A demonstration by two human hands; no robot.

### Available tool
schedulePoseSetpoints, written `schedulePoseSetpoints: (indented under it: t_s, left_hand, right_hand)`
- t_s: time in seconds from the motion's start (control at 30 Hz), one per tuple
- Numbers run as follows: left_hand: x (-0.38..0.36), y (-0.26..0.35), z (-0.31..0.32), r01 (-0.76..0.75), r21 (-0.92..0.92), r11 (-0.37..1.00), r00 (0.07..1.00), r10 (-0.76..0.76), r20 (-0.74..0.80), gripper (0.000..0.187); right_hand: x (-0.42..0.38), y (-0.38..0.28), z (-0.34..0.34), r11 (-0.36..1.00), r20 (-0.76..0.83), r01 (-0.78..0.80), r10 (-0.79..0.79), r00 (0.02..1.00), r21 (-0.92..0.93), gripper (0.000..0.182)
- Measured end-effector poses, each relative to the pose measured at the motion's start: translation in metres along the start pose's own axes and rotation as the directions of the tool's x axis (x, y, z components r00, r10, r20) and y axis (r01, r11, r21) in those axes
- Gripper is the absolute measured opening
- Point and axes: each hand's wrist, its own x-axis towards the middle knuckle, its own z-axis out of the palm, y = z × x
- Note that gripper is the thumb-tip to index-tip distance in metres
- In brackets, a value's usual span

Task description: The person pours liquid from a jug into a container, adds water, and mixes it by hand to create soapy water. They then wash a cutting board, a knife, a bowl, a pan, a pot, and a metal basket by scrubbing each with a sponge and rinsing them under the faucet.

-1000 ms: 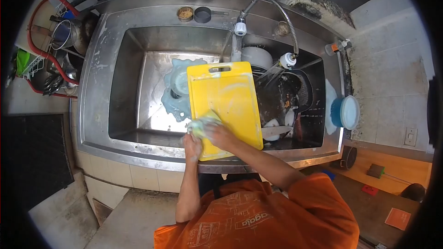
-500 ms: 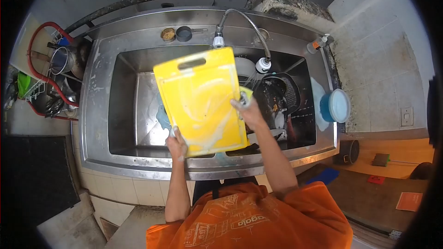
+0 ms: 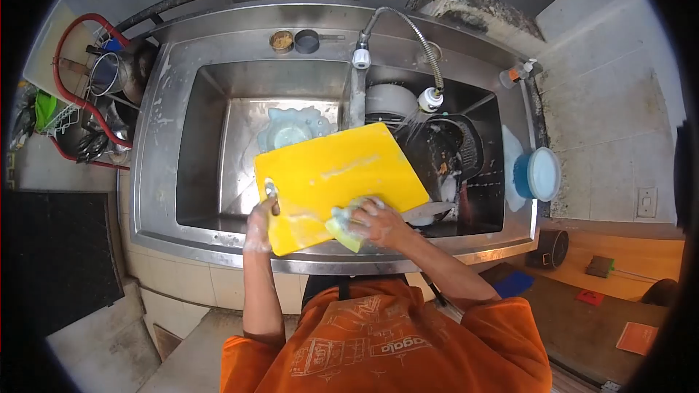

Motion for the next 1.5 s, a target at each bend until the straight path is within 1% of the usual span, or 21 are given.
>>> schedulePoseSetpoints:
  t_s: [0.07, 0.13, 0.2, 0.27, 0.33, 0.4, 0.47, 0.53, 0.67, 0.7, 0.73, 0.77, 0.83, 0.93, 0.97, 1.1, 1.17, 1.27, 1.43, 1.47, 1.5]
  left_hand:
    - [0.001, -0.025, -0.002, 0.012, -0.148, 0.989, 1.0, -0.015, -0.016, 0.024]
    - [-0.012, -0.02, 0.001, -0.041, 0.008, 0.999, 0.999, 0.041, -0.029, 0.024]
    - [-0.018, -0.017, 0.003, -0.097, 0.161, 0.982, 0.994, 0.104, -0.038, 0.024]
    - [-0.01, -0.032, -0.006, -0.258, 0.391, 0.883, 0.959, 0.282, -0.003, 0.028]
    - [-0.009, -0.045, -0.013, -0.255, 0.462, 0.849, 0.964, 0.258, 0.058, 0.033]
    - [-0.016, -0.045, 0.003, -0.367, 0.532, 0.763, 0.907, 0.42, 0.024, 0.033]
    - [-0.017, -0.05, -0.001, -0.356, 0.57, 0.74, 0.913, 0.406, 0.043, 0.044]
    - [-0.013, -0.047, 0.004, -0.414, 0.524, 0.744, 0.874, 0.487, -0.001, 0.06]
    - [-0.014, -0.05, 0.012, -0.267, 0.47, 0.841, 0.927, 0.358, -0.115, 0.069]
    - [-0.016, -0.053, 0.015, -0.263, 0.469, 0.844, 0.928, 0.354, -0.117, 0.069]
    - [-0.015, -0.053, 0.02, -0.251, 0.504, 0.827, 0.925, 0.359, -0.129, 0.069]
    - [-0.015, -0.052, 0.023, -0.232, 0.547, 0.804, 0.924, 0.357, -0.133, 0.07]
    - [-0.006, -0.063, 0.018, -0.215, 0.393, 0.894, 0.945, 0.292, -0.149, 0.067]
    - [-0.012, -0.063, 0.037, -0.436, 0.073, 0.897, 0.822, 0.43, -0.374, 0.058]
    - [-0.012, -0.054, 0.007, -0.126, 0.185, 0.975, 0.971, 0.159, -0.176, 0.048]
    - [-0.017, -0.042, 0.011, -0.196, 0.035, 0.98, 0.977, 0.199, -0.082, 0.043]
    - [-0.014, -0.043, 0.011, -0.207, 0.109, 0.972, 0.974, 0.215, -0.074, 0.042]
    - [-0.005, -0.05, 0.017, -0.229, 0.131, 0.965, 0.966, 0.242, -0.095, 0.04]
    - [-0.006, -0.041, 0.003, -0.154, 0.182, 0.971, 0.98, 0.173, -0.096, 0.041]
    - [-0.006, -0.042, 0.005, -0.173, 0.159, 0.972, 0.976, 0.191, -0.104, 0.041]
    - [-0.006, -0.044, 0.007, -0.174, 0.155, 0.972, 0.977, 0.19, -0.099, 0.041]
  right_hand:
    - [-0.009, -0.004, 0.013, 0.997, 0.058, -0.021, 0.017, 0.998, 0.072, 0.033]
    - [-0.018, 0.007, 0.024, 0.828, 0.311, -0.409, 0.301, 0.901, 0.383, 0.027]
    - [-0.021, 0.041, 0.055, 0.571, -0.066, -0.568, 0.737, 0.673, 0.593, 0.036]
    - [-0.004, 0.09, 0.077, 0.519, -0.374, -0.839, 0.82, 0.434, 0.165, 0.032]
    - [-0.012, 0.121, 0.194, 0.434, -0.172, -0.871, 0.899, 0.402, 0.23, 0.033]
    - [0.057, 0.057, 0.167, 0.414, -0.013, -0.812, 0.893, 0.449, 0.41, 0.033]
    - [0.093, 0.0, 0.174, 0.579, -0.144, -0.608, 0.778, 0.611, 0.543, 0.034]
    - [0.091, -0.025, 0.149, 0.939, -0.225, -0.276, 0.32, 0.92, 0.207, 0.04]
    - [0.074, 0.049, 0.149, 0.985, -0.102, -0.114, 0.101, 0.99, -0.13, 0.041]
    - [0.089, 0.061, 0.139, 0.732, 0.081, -0.602, 0.612, 0.787, 0.32, 0.04]
    - [0.102, 0.068, 0.135, 0.105, 0.442, -0.833, 0.808, 0.39, 0.544, 0.04]
    - [0.116, 0.046, 0.144, 0.213, 0.349, -0.722, 0.763, 0.544, 0.659, 0.044]
    - [0.129, 0.001, 0.14, 0.815, -0.161, -0.359, 0.472, 0.867, 0.455, 0.045]
    - [0.085, -0.021, 0.111, 0.946, -0.155, -0.096, 0.15, 0.977, 0.31, 0.041]
    - [0.056, -0.01, 0.107, 0.962, -0.105, -0.045, 0.075, 0.992, 0.269, 0.04]
    - [-0.008, 0.055, 0.076, 0.937, 0.063, -0.261, 0.253, 0.965, 0.231, 0.037]
    - [-0.01, 0.063, 0.061, 0.087, 0.546, -0.908, 0.774, 0.32, 0.409, 0.037]
    - [0.015, -0.027, 0.154, 0.675, -0.051, -0.626, 0.695, 0.717, 0.39, 0.04]
    - [-0.071, -0.008, 0.129, 0.889, -0.01, -0.443, 0.447, 0.895, 0.119, 0.038]
    - [-0.052, 0.017, 0.069, 0.512, 0.354, -0.828, 0.749, 0.56, 0.228, 0.039]
    - [-0.029, 0.041, 0.009, 0.003, 0.68, -0.992, 0.728, 0.087, 0.124, 0.04]
